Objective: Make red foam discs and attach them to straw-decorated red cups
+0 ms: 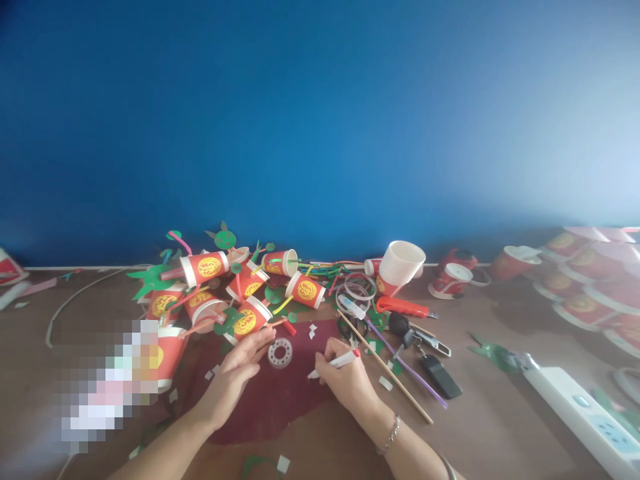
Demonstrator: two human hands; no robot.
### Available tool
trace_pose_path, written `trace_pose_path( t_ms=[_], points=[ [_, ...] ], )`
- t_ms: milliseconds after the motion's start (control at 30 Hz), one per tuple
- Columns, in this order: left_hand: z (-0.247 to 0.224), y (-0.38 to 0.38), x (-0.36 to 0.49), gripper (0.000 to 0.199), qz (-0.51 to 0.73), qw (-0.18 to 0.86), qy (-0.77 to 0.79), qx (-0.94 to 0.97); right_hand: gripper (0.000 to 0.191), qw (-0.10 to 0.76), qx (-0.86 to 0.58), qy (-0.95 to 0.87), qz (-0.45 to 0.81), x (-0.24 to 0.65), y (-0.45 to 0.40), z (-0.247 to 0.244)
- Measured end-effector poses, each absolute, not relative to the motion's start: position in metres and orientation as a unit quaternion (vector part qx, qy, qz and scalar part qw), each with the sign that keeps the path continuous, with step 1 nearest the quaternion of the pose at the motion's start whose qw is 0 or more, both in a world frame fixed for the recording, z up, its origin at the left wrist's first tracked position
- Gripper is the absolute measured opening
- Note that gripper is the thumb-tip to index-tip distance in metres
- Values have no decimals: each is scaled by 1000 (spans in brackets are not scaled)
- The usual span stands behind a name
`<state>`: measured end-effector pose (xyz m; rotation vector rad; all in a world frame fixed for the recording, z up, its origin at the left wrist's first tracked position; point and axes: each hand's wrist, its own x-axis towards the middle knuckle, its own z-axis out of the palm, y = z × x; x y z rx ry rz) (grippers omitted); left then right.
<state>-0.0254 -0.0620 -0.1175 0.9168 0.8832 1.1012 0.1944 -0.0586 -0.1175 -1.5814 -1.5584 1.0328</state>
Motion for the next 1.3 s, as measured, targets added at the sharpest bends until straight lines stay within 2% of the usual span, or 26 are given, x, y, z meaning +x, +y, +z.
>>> trace_pose_path(
  t_ms=[567, 1067, 1167, 1300],
  points=[
    [-118, -63, -26, 57, 484, 666, 397, 405, 27, 341, -608, -594, 401, 193, -59, -114],
    [-116, -61, -23, 49, 495, 611, 440, 433, 30, 404, -626, -546, 383, 200, -51, -112],
    [-118, -65, -23, 47, 490, 566, 456, 481, 30, 408, -623, -540, 392, 196, -51, -112],
    [-112, -82, -21, 38, 499, 408, 470, 603, 32, 418, -599, -540, 419, 189, -50, -114]
  ],
)
